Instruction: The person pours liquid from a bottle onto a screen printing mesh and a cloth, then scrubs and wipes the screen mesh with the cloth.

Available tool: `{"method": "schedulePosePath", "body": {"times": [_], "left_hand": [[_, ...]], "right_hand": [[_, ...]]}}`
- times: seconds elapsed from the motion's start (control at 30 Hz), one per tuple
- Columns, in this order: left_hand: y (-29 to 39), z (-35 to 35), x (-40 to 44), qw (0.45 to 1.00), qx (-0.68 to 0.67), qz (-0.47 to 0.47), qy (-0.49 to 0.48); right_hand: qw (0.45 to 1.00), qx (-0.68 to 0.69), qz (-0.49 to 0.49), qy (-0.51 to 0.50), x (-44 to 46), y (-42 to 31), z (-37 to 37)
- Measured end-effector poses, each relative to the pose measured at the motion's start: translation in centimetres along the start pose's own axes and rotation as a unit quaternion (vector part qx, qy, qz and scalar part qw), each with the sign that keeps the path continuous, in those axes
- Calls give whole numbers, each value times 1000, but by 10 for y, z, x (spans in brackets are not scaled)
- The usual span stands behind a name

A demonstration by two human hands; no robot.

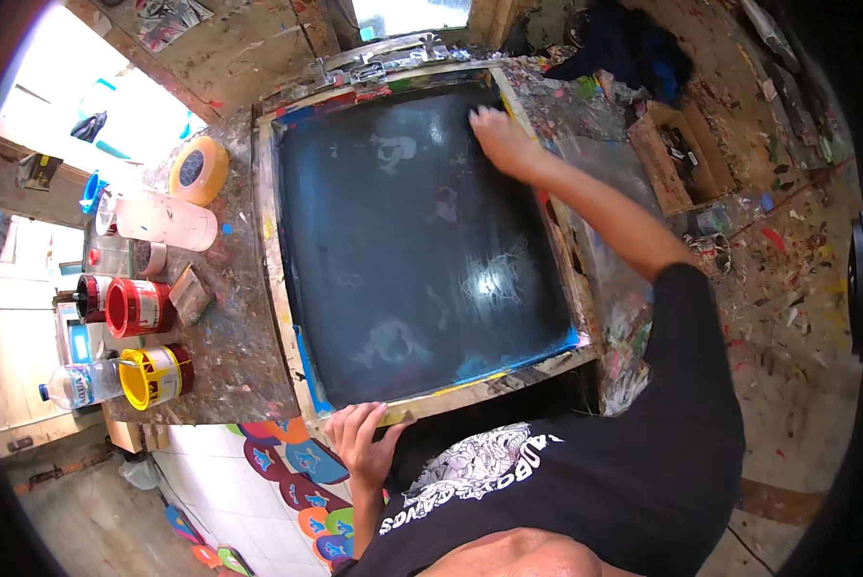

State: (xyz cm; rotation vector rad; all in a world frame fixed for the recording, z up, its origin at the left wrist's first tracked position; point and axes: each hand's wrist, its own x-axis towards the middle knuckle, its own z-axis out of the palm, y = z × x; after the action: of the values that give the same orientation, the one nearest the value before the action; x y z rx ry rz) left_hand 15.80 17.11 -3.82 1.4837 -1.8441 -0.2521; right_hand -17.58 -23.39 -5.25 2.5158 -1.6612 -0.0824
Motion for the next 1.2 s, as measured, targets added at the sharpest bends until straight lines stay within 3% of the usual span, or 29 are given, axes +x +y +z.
{"method": "schedulePosePath", "body": {"times": [0.03,0.13,0.2,0.3,0.33,0.4,0.43,0.5,0.53,0.6,0.67,0.73,0.8,0.83,0.9,1.0,1.07,1.1,1.13,1.2], "left_hand": [[2,-2,3,1000,0,4,0],[3,-2,3,1000,7,2,5],[4,-2,4,1000,3,-4,3],[0,-2,2,1000,-2,-1,-9],[0,-1,3,1000,-1,1,-4],[0,-2,2,1000,-3,-2,1],[2,-4,4,1000,-4,3,1],[1,-5,2,1000,-1,7,-1],[1,-3,4,1000,3,10,-2],[1,-5,4,1000,6,9,0],[4,-4,5,1000,8,2,4],[3,-5,5,1000,6,1,-2],[4,-5,4,1000,4,-2,2],[4,-5,4,1000,1,0,5],[3,-5,4,1000,0,-1,5],[2,-5,5,1000,0,5,1],[3,-4,5,1000,4,4,1],[3,-5,7,1000,6,5,0],[3,-6,8,1000,7,5,-1],[2,-6,6,1000,7,7,-1]], "right_hand": [[997,31,-4,69,33,11,20],[977,136,-76,144,26,-54,29],[950,210,-189,134,-33,-93,13],[950,214,-195,119,-48,-62,13],[982,134,-108,72,-29,-43,5],[991,69,19,113,32,-8,22],[990,99,51,85,66,-1,34],[981,167,67,66,82,-55,12],[971,201,-22,127,79,-87,19],[907,308,-251,137,65,-131,22],[869,376,-298,121,46,-130,14],[928,303,-181,122,46,-90,17],[979,182,28,91,50,-46,-3],[979,182,23,91,59,-47,-5],[985,120,122,34,74,-52,-8],[987,145,2,75,114,-132,12],[910,319,-164,210,130,-192,24],[888,368,-201,188,127,-216,22],[910,327,-220,131,114,-231,13],[914,255,-296,112,80,-232,4]]}}
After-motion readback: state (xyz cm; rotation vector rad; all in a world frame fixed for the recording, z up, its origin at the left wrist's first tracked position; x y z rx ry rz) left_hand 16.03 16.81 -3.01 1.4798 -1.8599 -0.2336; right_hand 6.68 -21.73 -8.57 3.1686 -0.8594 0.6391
